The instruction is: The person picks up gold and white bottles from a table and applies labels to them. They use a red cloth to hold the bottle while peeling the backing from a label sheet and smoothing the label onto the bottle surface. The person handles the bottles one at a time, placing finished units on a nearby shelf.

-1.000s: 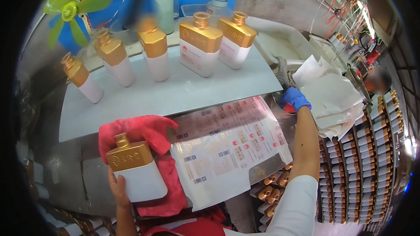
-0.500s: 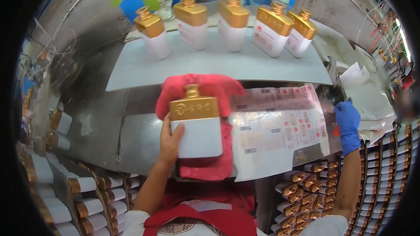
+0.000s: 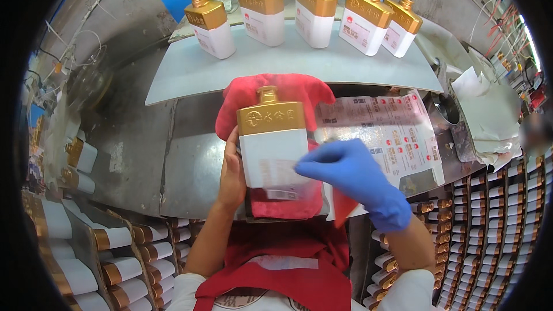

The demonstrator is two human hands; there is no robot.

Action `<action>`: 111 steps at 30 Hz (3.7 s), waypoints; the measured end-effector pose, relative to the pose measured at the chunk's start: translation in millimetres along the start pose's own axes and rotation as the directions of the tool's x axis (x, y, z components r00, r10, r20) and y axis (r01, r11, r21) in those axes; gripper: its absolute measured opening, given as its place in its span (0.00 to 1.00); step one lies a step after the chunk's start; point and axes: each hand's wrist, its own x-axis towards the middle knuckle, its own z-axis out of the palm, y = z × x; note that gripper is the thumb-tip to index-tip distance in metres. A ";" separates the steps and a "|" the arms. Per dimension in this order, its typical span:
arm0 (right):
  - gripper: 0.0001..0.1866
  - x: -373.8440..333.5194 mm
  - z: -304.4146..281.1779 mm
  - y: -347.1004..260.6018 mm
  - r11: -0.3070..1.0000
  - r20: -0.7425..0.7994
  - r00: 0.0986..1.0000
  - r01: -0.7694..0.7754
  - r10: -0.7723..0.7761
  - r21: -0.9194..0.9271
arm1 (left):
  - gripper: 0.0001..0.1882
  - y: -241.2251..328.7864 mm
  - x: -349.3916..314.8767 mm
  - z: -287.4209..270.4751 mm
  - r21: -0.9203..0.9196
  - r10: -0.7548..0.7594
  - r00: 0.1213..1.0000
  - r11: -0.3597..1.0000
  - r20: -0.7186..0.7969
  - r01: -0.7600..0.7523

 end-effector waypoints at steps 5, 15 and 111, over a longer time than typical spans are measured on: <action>0.11 35.7 23.5 20.6 0.987 -0.096 0.988 0.112 -0.124 -0.118 | 0.46 4.1 1.6 5.5 0.116 0.087 0.995 0.989 0.056 -0.093; 0.13 48.4 26.8 40.3 0.944 -0.260 0.914 0.265 -0.311 -0.195 | 0.40 11.6 10.6 22.2 0.235 0.008 0.995 0.972 -0.098 0.015; 0.32 33.9 45.0 61.3 0.988 -0.199 0.979 -0.001 0.032 0.152 | 0.40 19.8 1.7 12.8 0.469 0.015 1.000 0.883 -0.005 -0.011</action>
